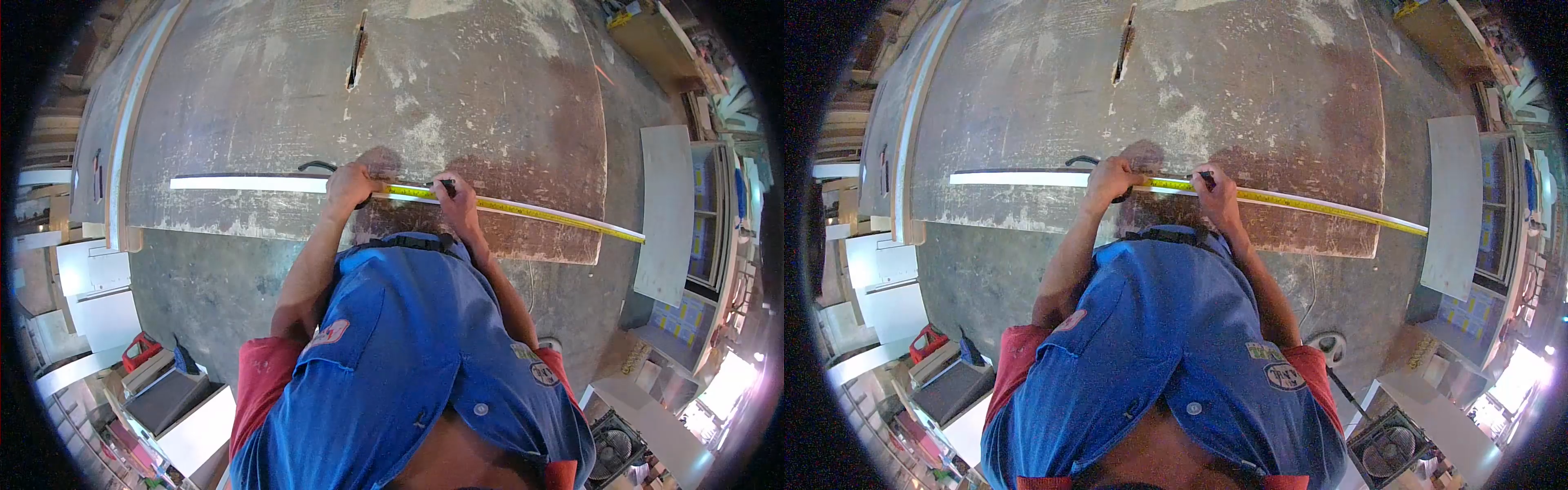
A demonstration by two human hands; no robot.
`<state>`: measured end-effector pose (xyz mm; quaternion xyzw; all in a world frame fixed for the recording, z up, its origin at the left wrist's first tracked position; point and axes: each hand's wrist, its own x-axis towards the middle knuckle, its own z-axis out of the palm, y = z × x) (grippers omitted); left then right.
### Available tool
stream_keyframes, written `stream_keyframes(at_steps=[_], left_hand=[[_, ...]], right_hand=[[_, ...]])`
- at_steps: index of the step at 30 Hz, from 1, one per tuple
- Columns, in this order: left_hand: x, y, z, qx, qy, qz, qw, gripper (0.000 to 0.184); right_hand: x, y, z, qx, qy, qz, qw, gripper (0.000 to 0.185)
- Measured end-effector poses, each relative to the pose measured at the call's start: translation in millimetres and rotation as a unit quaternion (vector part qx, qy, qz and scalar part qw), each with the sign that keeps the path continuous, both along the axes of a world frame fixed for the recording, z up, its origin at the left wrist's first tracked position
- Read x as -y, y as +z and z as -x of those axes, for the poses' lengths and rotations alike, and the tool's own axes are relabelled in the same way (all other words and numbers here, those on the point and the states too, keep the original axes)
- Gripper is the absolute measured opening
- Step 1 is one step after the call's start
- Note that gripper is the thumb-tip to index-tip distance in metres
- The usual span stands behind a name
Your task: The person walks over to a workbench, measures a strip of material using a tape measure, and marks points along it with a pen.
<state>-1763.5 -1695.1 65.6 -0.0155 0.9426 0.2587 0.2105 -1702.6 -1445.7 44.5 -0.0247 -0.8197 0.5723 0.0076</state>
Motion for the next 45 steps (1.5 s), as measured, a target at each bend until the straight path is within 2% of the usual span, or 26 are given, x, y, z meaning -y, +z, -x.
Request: stream_keyframes(at_steps=[4, 9, 14, 19, 24, 28, 34, 36, 40, 43, 45], left_hand=[[-1, -1, 1, -0.014, -0.007, 0.008, 1.000, 0.041], [-2, 2, 3, 0.036, -0.008, 0.030, 0.999, 0.046], [0, -6, 3, 0.019, -0.011, 0.026, 0.999, 0.048], [-3, 5, 3, 0.027, -0.015, 0.030, 0.999, 0.050], [-2, 6, 3, 0.033, -0.017, 0.029, 0.999, 0.052], [-1, -1, 2, 0.006, -0.023, 0.029, 0.999, 0.053], [-2, 3, 2, 0.030, -0.026, 0.032, 0.999, 0.055], [-1, -3, 1, -0.011, -0.014, 0.021, 1.000, 0.049], [-1, -8, 1, -0.036, -0.020, 0.022, 0.999, 0.047], [-1, -2, 2, -0.008, -0.016, 0.028, 0.999, 0.046], [-2, 4, 3, 0.029, -0.019, 0.023, 0.999, 0.052]], right_hand=[[6, 7, 0, 0.001, 0.003, -0.002, 1.000, 0.015], [11, 9, 0, 0.034, 0.029, -0.015, 0.999, 0.016], [14, 11, 1, 0.017, 0.048, -0.025, 0.998, 0.017], [15, 12, 2, 0.043, 0.076, -0.029, 0.996, 0.018], [21, 15, 5, -0.011, 0.109, -0.039, 0.993, 0.019], [26, 19, 5, 0.014, 0.121, -0.026, 0.992, 0.019], [28, 12, 6, -0.016, 0.117, -0.013, 0.993, 0.022], [28, 16, 6, 0.002, 0.128, -0.020, 0.992, 0.022], [27, 10, 8, -0.010, 0.140, -0.030, 0.990, 0.022], [26, 12, 7, 0.018, 0.136, -0.024, 0.990, 0.022], [26, 12, 6, 0.017, 0.122, -0.031, 0.992, 0.021]])
